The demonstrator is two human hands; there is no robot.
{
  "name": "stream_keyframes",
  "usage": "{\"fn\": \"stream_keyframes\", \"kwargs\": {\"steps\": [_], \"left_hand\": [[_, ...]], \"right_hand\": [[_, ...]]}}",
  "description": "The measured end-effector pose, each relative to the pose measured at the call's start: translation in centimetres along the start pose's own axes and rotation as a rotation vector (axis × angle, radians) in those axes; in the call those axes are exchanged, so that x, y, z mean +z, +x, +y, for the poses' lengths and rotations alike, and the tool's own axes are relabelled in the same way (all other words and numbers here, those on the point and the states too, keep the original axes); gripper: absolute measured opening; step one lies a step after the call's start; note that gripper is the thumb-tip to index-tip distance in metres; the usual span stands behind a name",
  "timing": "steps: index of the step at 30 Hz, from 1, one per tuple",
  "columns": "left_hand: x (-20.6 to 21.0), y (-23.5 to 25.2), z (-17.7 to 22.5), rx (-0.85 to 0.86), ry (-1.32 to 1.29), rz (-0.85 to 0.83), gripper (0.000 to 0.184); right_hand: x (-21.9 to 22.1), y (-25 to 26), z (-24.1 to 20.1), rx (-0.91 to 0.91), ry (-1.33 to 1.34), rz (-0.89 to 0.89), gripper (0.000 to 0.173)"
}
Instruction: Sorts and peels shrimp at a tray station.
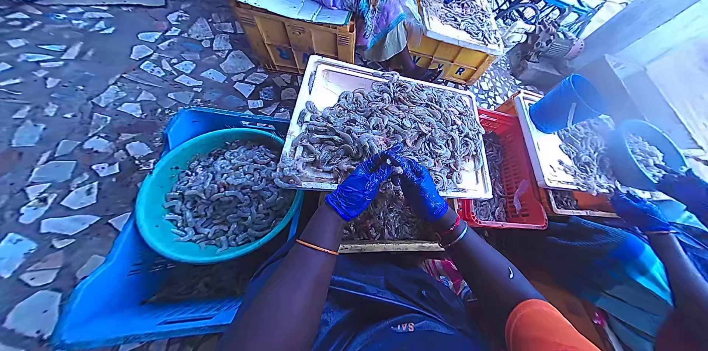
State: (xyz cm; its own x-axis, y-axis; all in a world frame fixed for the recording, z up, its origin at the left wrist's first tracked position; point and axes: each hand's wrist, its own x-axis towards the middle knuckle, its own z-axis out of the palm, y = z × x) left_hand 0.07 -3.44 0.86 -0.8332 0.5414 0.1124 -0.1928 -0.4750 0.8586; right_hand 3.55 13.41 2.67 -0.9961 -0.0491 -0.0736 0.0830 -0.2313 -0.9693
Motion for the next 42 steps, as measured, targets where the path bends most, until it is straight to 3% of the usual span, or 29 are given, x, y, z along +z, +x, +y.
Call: {"fn": "stream_keyframes", "kwargs": {"steps": [4,7,8,14,17,20,23,26,29,32,34,37,40,42], "left_hand": [[-0.7,-0.2,1.2,0.004,-0.118,0.115,0.034],[-0.8,-0.6,1.7,0.005,-0.098,0.119,0.033],[-1.0,-0.6,1.6,0.014,-0.037,0.105,0.035],[0.2,-0.3,0.9,0.078,0.293,0.104,0.037],[-0.4,-0.3,0.8,0.096,0.405,0.006,0.04],[-0.4,-0.7,1.5,-0.041,0.345,-0.046,0.049],[-0.3,-0.9,2.2,-0.056,0.298,-0.052,0.047],[-0.5,-1.1,2.4,-0.038,0.221,-0.022,0.039],[-1.0,-1.0,2.2,0.036,0.206,0.002,0.035],[-0.5,-1.0,3.5,0.148,-0.001,0.251,0.03],[-1.2,-1.2,4.3,0.307,-0.245,0.504,0.035],[-2.8,-1.2,5.6,0.45,-0.529,0.997,0.042],[-2.9,-0.5,4.4,0.276,-0.581,1.257,0.046],[-2.3,0.6,3.7,0.181,-0.487,1.23,0.051]], "right_hand": [[-1.1,0.2,-1.5,-0.023,-0.162,-0.149,0.025],[-1.7,0.4,-3.5,0.154,-0.705,-0.381,0.031],[-1.5,0.7,-3.5,0.177,-0.749,-0.353,0.032],[1.5,0.2,-3.5,0.184,-0.06,-0.003,0.02],[1.4,0.0,-2.9,0.267,0.061,0.004,0.021],[0.9,0.0,-2.7,0.346,0.039,-0.065,0.023],[1.3,-0.4,-3.7,0.284,-0.251,-0.14,0.02],[2.2,-0.9,-5.9,0.261,-0.848,-0.277,0.022],[2.3,-1.2,-6.4,0.202,-0.999,-0.514,0.028],[1.7,-1.1,-5.1,0.302,-1.012,-0.684,0.025],[0.7,0.1,-2.7,0.328,-1.41,-0.68,0.034],[0.2,4.2,-1.4,0.229,-1.494,-0.379,0.03],[1.9,9.2,-0.4,-0.151,-1.61,-0.244,0.023],[3.4,12.8,0.1,-0.172,-1.776,-0.339,0.028]]}}
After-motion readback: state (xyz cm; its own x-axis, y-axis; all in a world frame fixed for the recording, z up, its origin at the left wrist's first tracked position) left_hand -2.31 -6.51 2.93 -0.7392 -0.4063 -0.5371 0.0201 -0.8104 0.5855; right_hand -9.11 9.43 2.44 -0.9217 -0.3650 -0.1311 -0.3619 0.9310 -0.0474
